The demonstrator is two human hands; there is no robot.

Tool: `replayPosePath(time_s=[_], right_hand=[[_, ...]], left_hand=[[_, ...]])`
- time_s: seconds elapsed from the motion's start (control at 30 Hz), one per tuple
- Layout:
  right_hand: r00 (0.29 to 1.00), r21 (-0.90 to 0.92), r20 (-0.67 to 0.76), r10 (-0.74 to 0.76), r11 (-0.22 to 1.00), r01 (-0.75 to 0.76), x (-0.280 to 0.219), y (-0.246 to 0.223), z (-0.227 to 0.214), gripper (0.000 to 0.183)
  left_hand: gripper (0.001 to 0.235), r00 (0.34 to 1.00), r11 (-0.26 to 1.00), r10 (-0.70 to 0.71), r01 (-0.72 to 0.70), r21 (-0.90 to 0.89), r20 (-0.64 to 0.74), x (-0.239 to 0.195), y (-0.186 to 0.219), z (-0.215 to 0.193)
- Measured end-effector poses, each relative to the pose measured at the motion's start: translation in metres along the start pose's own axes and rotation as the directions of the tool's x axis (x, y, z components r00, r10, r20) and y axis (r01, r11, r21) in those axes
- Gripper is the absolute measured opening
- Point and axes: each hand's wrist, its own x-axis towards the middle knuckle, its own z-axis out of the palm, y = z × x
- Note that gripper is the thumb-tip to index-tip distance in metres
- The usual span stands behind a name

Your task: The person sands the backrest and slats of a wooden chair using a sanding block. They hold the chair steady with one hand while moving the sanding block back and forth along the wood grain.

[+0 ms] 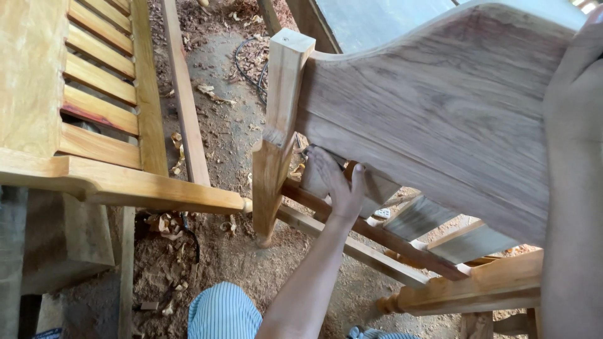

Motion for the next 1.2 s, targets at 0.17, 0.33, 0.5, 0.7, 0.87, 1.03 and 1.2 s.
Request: replayPosePath(time_s=[0.17,0.33,0.5,0.7,0.87,1.03,1.2], right_hand=[[0.948,-0.166,-0.142,-0.286,0.951,0.262,-0.004,0.035,0.032,0.052],[0.93,-0.182,-0.186,-0.317,0.941,0.284,-0.002,0.038,0.035,0.052],[0.963,-0.155,-0.166,-0.214,0.97,0.188,-0.001,0.038,0.035,0.049],[0.963,-0.157,-0.157,-0.218,0.968,0.194,-0.003,0.061,0.043,0.045],[0.924,-0.13,-0.164,-0.344,0.936,0.326,-0.008,0.052,0.04,0.046],[0.961,-0.135,-0.177,-0.214,0.972,0.191,0.001,0.016,0.028,0.045],[0.931,-0.127,-0.187,-0.313,0.948,0.293,-0.001,0.053,0.04,0.044]], left_hand=[[0.096,0.983,0.982,-0.169,0.163,0.092,0.07,-0.011,-0.004,-0.013],[0.095,0.971,0.972,-0.224,0.229,-0.057,0.083,-0.001,0.025,-0.007],[0.093,0.982,0.977,-0.168,0.153,0.148,0.092,-0.011,0.009,-0.021],[0.098,0.969,0.959,-0.236,0.22,0.177,0.075,-0.014,-0.012,-0.014],[0.097,0.995,0.985,-0.049,0.034,0.167,0.085,-0.012,-0.004,-0.018],[0.103,0.941,0.93,-0.33,0.311,0.194,0.077,-0.017,-0.005,-0.026],[0.105,0.97,0.968,-0.237,0.231,0.098,0.056,0.009,0.019,-0.023]])
